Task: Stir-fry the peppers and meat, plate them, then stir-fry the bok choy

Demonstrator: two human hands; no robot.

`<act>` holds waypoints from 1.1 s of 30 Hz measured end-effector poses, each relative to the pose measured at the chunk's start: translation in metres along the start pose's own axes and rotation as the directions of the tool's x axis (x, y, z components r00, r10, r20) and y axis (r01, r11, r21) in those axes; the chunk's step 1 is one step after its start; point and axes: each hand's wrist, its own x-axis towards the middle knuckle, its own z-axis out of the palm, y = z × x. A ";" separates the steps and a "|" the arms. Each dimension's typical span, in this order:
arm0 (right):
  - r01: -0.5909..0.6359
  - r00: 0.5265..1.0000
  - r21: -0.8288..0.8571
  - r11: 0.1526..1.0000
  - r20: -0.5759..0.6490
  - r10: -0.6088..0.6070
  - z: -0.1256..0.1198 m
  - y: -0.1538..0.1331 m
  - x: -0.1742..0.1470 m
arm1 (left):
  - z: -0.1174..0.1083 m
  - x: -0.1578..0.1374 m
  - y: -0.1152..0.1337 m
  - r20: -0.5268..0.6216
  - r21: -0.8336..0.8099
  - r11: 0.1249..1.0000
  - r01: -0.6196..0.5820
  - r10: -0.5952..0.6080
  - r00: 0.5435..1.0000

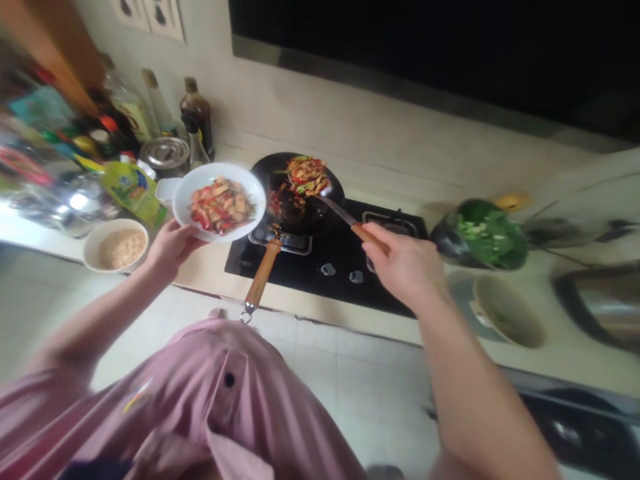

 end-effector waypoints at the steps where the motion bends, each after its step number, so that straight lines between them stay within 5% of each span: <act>1: 0.002 1.000 0.008 1.000 -0.031 -0.002 -0.007 0.003 -0.001 | 0.012 0.006 0.004 0.032 0.005 1.000 0.008 -0.008 0.999; 10: 0.172 0.962 -0.039 0.984 -0.206 -0.176 -0.048 -0.010 -0.022 | 0.098 0.039 -0.006 0.118 0.088 0.992 0.092 -0.102 0.988; 19: 0.169 0.934 -0.439 0.882 -0.214 -0.285 -0.045 -0.040 -0.051 | 0.117 0.042 -0.007 0.138 0.095 0.989 0.116 -0.129 0.982; 21: 0.149 0.884 -0.510 0.847 -0.315 -0.345 -0.045 -0.040 -0.052 | 0.116 0.042 -0.008 0.153 0.086 0.989 0.122 -0.134 0.979; 24: 0.139 0.743 -0.582 0.801 -0.474 -0.473 -0.040 -0.039 -0.048 | 0.114 0.041 -0.007 0.156 0.078 0.989 0.125 -0.136 0.978; 27: 0.141 0.651 -0.633 0.761 -0.520 -0.553 -0.036 -0.036 -0.041 | 0.113 0.041 -0.006 0.123 0.098 0.984 0.150 -0.162 0.979; 30: 0.141 0.689 -0.627 0.766 -0.494 -0.531 -0.038 -0.033 -0.037 | 0.113 0.042 -0.006 0.123 0.106 0.982 0.154 -0.167 0.978; 33: 0.082 0.844 -0.519 0.851 -0.417 -0.336 -0.047 -0.031 -0.027 | 0.111 0.047 -0.009 0.125 0.112 0.985 0.131 -0.144 0.982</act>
